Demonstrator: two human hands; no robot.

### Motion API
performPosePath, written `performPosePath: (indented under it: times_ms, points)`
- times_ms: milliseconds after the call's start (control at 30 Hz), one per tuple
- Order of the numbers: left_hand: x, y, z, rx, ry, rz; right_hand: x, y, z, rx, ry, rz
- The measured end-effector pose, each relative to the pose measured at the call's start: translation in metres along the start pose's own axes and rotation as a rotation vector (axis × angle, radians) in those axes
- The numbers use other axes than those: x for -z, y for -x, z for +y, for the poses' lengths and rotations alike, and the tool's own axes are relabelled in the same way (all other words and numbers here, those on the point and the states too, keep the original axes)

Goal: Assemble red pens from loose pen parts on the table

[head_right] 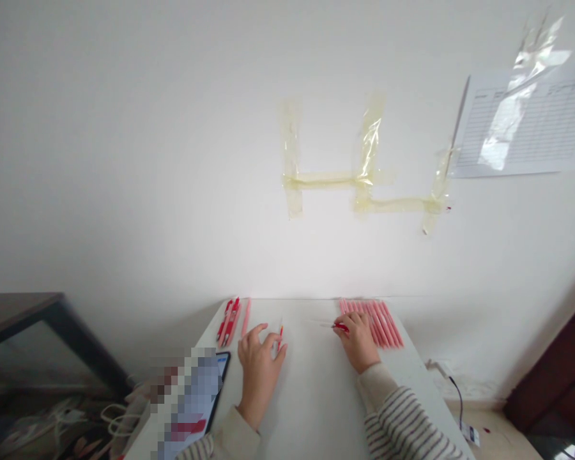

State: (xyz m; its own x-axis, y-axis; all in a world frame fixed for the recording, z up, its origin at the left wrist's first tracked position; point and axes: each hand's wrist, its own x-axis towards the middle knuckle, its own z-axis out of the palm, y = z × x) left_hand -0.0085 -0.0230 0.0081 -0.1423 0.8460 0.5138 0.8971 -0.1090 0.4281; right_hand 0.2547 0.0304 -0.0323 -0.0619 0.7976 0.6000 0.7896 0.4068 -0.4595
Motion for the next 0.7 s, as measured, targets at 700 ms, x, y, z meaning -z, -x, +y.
performPosePath:
  times_ms: [700]
  points:
    - [-0.005,0.003,0.006,-0.065,0.065,-0.188,0.000,0.002,-0.033,0.124,-0.160,-0.156]
